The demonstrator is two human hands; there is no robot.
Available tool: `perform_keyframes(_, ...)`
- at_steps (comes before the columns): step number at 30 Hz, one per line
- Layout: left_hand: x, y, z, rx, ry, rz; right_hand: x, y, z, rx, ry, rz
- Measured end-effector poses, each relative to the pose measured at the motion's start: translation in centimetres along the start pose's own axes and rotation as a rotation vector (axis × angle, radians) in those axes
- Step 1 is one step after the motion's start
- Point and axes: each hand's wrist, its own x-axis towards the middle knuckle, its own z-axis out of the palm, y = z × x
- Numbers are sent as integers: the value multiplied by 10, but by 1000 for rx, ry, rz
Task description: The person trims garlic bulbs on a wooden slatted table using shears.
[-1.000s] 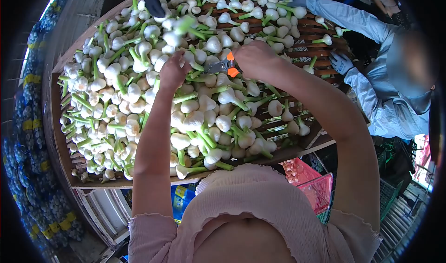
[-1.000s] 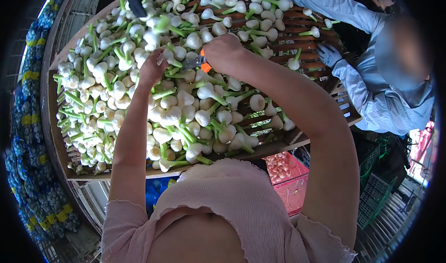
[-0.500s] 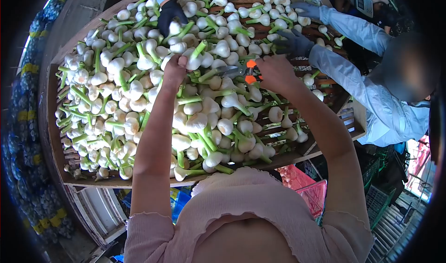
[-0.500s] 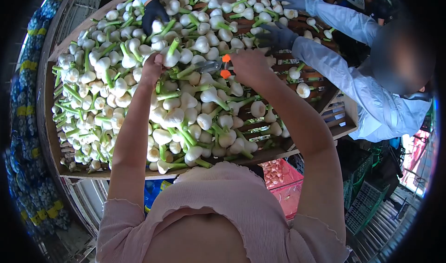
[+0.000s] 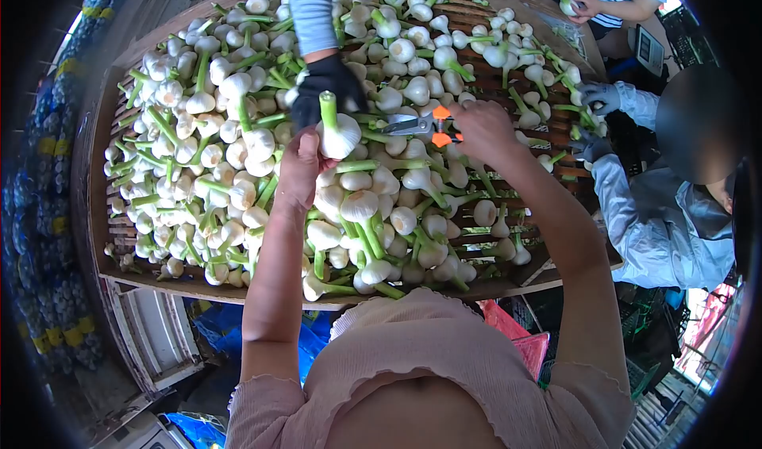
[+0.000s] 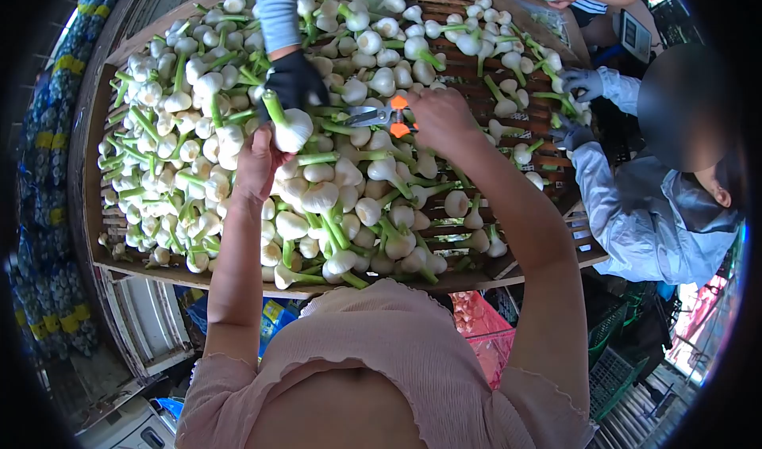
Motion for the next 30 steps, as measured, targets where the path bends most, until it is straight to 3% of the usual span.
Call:
perform_keyframes(1, -6, -2, 1, 19, 41, 3, -1, 4, -4, 36, -97, 29)
perform_keyframes(2, -10, -3, -2, 47, 26, 44, -16, 10, -12, 128, -25, 59)
perform_keyframes(4, -22, -8, -5, 108, 8, 85, -53, 25, -10, 200, -188, 223)
perform_keyframes(6, -34, -10, -7, 170, 2, 92, -107, 31, 6, 304, -72, 289)
perform_keyframes(7, -43, -12, -7, 107, -34, 110, -131, 30, 5, 350, -127, 355)
perform_keyframes(13, -81, -33, -14, 147, 41, -82, -230, -14, 0, 526, -168, 522)
perform_keyframes(19, -116, -56, 27, 559, -167, 79, -241, -77, -19, 866, -259, 406)
perform_keyframes(21, -124, -53, 49, 950, -152, 123, -231, -96, -21, 1052, -332, 439)
perform_keyframes(25, -132, -56, 62, 1047, -129, 231, -234, -103, -2, 1279, -585, 636)
perform_keyframes(28, -139, -66, 51, 1076, -208, 158, -238, -93, 11, 1135, -308, 790)
perform_keyframes(30, -142, -72, 44, 1040, -211, 105, -224, -67, 2, 469, -156, 448)
